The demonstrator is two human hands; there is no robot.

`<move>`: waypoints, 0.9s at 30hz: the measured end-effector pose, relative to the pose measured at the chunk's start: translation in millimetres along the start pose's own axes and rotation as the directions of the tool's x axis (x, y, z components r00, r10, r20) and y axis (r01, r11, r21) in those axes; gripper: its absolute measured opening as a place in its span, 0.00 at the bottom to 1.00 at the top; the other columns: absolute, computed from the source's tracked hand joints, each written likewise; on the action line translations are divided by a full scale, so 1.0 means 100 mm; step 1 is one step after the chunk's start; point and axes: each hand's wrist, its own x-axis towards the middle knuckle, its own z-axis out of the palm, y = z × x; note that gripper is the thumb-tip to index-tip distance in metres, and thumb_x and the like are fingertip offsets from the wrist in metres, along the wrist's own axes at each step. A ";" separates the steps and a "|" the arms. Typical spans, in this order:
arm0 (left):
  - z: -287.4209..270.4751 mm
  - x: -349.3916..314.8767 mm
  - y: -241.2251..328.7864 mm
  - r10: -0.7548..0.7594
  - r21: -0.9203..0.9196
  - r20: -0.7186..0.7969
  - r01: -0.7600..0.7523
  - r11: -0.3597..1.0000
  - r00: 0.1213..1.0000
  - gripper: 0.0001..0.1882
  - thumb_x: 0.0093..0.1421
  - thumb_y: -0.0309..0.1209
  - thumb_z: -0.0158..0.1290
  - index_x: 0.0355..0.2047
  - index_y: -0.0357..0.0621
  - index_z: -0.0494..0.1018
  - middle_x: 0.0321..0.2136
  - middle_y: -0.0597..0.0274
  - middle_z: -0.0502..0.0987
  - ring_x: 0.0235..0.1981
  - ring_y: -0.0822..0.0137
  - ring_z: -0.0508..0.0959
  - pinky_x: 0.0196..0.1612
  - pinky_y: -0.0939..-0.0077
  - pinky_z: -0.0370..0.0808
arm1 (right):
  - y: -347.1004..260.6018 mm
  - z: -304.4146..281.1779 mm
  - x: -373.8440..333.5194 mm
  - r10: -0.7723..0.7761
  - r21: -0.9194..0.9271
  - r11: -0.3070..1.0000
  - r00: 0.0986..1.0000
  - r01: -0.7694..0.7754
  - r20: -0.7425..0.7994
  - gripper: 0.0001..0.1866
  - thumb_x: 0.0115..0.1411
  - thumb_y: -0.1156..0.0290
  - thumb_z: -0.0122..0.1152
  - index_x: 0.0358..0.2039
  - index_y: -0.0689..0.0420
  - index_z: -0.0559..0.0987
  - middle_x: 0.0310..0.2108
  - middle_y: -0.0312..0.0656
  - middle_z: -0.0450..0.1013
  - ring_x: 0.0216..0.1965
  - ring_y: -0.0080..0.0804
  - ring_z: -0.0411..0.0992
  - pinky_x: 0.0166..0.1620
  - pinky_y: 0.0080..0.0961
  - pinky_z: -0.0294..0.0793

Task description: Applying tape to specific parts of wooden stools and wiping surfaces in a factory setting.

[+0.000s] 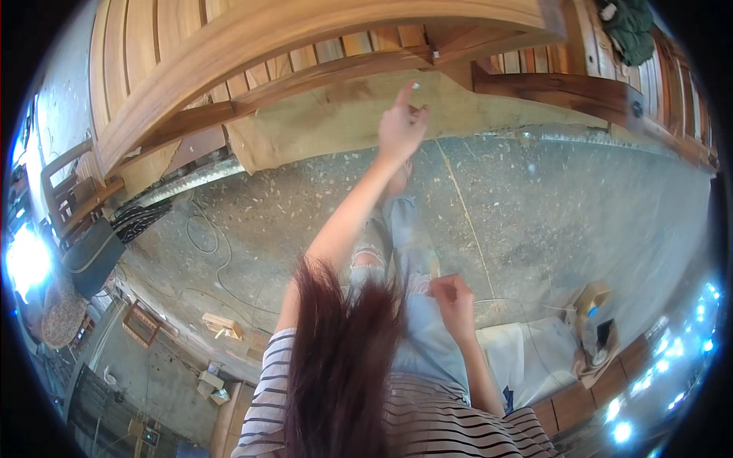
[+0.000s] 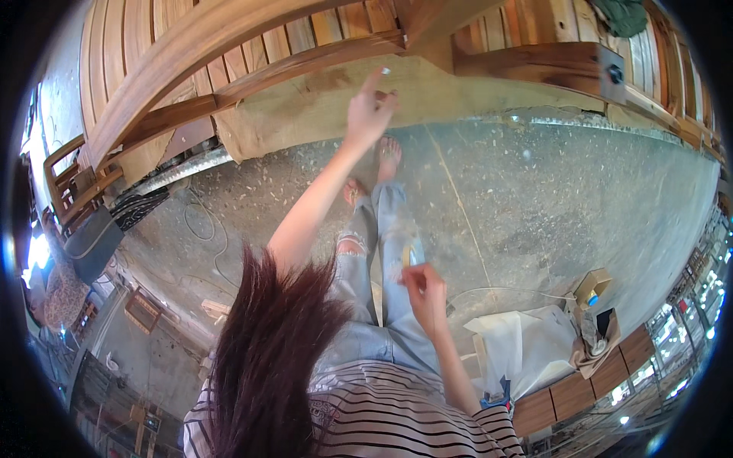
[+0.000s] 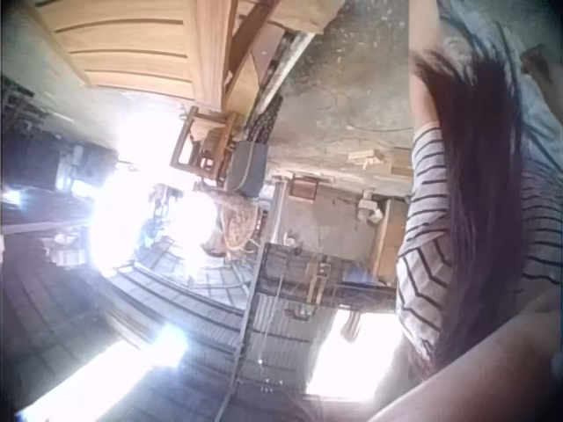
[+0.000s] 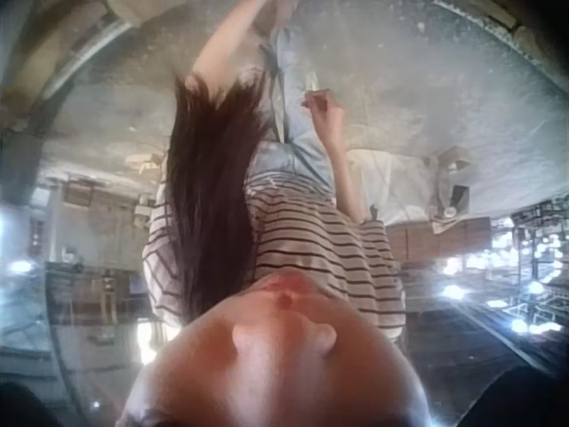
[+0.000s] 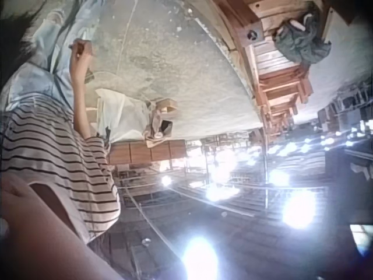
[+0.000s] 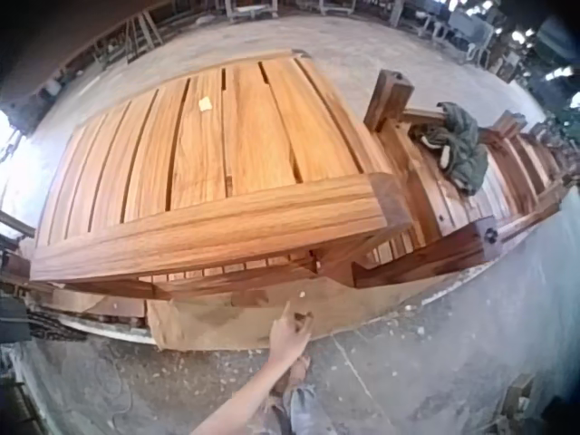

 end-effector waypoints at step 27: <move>0.04 2.12 0.79 0.020 0.351 -0.172 0.043 0.935 0.985 0.53 0.35 0.52 0.72 0.61 0.54 0.60 0.54 0.54 0.64 0.57 0.52 0.63 0.53 0.60 0.62 | -1.41 -2.46 1.44 -0.180 -0.119 0.978 0.982 0.173 -0.053 0.02 0.60 0.80 0.57 0.31 0.64 0.74 0.25 0.44 0.77 0.29 0.29 0.79 0.32 0.24 0.75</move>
